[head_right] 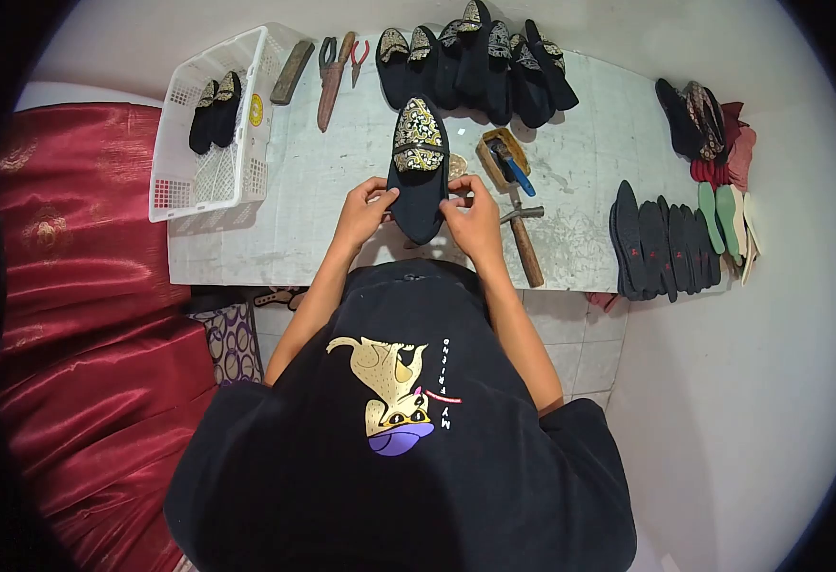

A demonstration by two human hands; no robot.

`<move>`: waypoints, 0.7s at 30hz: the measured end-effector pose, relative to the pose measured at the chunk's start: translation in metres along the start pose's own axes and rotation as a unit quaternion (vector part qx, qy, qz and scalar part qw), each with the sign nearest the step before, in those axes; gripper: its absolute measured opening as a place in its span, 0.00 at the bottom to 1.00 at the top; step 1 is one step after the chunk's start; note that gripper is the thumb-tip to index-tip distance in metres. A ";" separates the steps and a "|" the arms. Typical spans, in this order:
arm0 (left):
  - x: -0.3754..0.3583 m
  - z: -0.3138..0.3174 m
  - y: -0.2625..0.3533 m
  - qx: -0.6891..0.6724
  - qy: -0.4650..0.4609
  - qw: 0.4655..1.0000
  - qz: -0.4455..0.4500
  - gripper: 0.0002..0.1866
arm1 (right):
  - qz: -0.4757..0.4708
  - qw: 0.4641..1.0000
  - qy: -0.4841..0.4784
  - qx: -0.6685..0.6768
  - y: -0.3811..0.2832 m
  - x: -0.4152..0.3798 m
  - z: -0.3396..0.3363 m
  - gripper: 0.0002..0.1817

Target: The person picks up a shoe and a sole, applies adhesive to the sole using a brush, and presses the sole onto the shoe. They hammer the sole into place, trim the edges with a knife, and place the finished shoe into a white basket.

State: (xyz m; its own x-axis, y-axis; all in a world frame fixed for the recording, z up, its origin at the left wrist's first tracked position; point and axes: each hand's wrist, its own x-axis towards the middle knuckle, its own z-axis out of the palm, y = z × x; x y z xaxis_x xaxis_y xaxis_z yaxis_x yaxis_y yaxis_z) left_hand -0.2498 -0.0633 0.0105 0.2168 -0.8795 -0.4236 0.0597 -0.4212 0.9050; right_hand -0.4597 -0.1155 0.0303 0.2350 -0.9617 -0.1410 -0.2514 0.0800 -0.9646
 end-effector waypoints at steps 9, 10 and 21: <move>0.001 0.000 -0.008 -0.099 0.023 0.994 -0.038 0.14 | 0.000 0.996 0.064 -0.055 0.003 0.011 -0.008 0.08; 0.001 -0.001 -0.010 -0.100 0.024 0.994 -0.040 0.14 | 0.003 0.997 0.064 -0.032 0.005 0.010 -0.008 0.08; 0.009 -0.003 -0.011 -0.029 0.037 0.998 0.048 0.18 | -0.002 0.999 0.034 -0.025 -0.004 0.006 0.000 0.09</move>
State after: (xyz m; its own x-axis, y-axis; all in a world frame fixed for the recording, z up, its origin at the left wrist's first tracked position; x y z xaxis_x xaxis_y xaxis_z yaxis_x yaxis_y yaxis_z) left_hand -0.2454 -0.0656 -0.0027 0.2958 -0.8958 -0.3319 0.0908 -0.3195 0.9432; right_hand -0.4570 -0.1212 0.0332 0.1724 -0.9776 -0.1209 -0.2985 0.0652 -0.9522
